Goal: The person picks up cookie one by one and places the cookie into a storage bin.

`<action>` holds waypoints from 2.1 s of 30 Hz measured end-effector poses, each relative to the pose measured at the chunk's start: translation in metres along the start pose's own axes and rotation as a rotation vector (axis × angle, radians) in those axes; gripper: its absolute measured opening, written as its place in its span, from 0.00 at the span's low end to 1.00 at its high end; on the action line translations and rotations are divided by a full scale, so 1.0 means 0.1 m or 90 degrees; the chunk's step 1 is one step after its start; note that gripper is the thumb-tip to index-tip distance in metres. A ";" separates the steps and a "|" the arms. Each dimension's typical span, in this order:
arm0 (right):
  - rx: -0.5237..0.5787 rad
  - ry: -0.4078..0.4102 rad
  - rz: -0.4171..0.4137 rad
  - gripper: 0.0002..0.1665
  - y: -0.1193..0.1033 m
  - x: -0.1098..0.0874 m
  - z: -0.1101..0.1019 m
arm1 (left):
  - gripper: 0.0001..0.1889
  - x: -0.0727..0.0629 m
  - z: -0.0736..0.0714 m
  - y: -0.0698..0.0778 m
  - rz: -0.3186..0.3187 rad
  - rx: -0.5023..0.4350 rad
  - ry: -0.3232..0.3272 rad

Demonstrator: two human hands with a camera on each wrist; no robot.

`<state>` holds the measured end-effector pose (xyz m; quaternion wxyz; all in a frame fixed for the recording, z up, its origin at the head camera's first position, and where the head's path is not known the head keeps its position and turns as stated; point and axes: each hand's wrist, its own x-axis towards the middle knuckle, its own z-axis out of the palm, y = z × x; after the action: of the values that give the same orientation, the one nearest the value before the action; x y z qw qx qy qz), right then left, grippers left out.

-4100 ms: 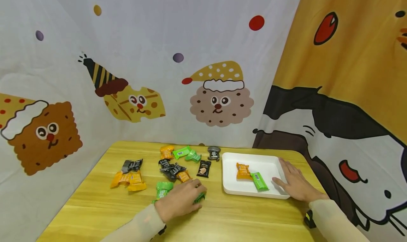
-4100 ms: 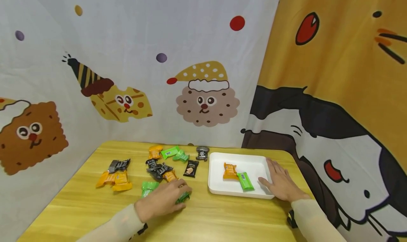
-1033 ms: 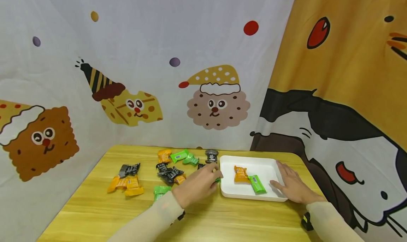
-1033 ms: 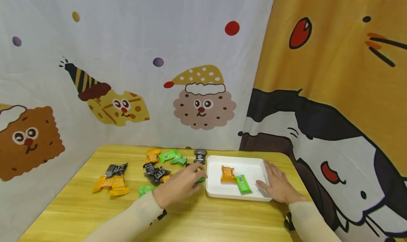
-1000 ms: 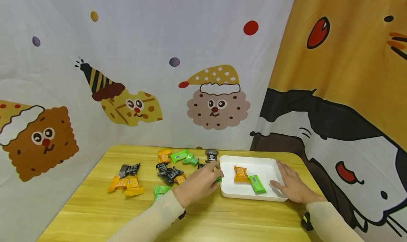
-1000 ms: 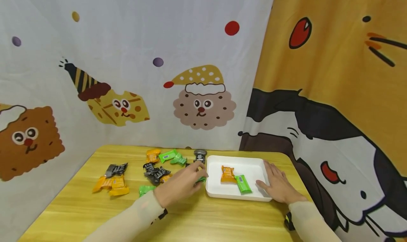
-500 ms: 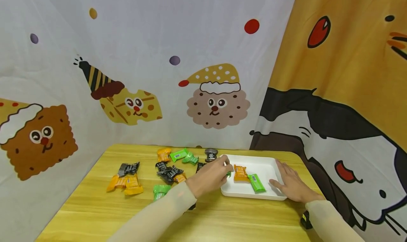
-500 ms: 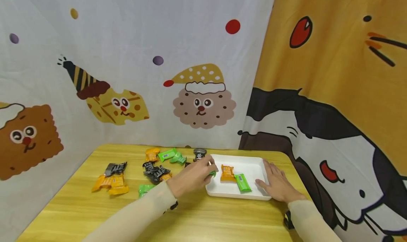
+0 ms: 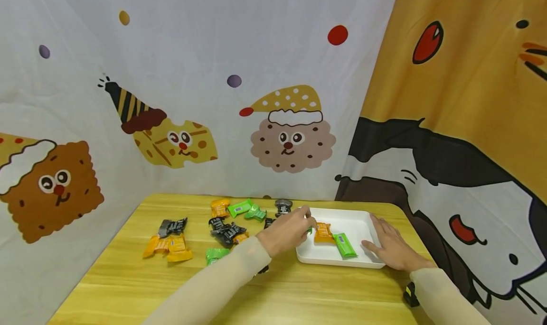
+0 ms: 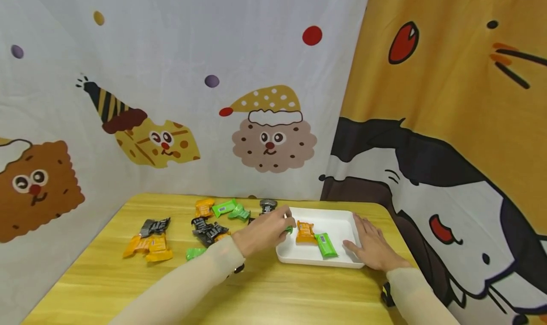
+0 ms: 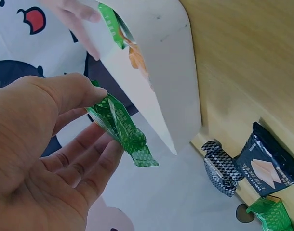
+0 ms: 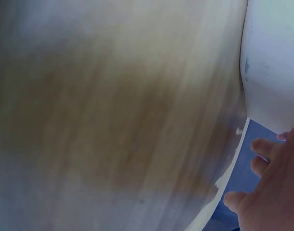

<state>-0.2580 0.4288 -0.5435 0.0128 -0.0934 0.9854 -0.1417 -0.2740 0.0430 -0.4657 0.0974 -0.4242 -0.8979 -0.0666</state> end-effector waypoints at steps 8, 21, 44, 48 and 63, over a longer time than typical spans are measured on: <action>-0.004 0.000 0.003 0.67 0.00 0.00 0.01 | 0.15 0.13 0.03 -0.04 0.005 0.003 -0.026; 0.001 -0.006 0.005 0.66 0.01 0.02 0.01 | 0.15 0.36 0.09 -0.08 -0.001 0.031 -0.066; 0.006 -0.003 0.004 0.67 -0.02 0.01 0.00 | 0.15 0.56 0.26 0.03 -0.027 0.038 -0.116; 0.005 -0.005 0.007 0.67 -0.02 0.00 0.01 | 0.16 0.56 0.26 0.05 -0.033 0.041 -0.120; -0.002 0.001 -0.001 0.67 0.01 0.00 0.03 | 0.15 0.49 0.24 -0.03 -0.022 0.052 -0.128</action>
<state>-0.2577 0.4289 -0.5470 0.0117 -0.0941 0.9855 -0.1406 -0.3093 0.0825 -0.4774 0.0227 -0.4091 -0.9122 0.0115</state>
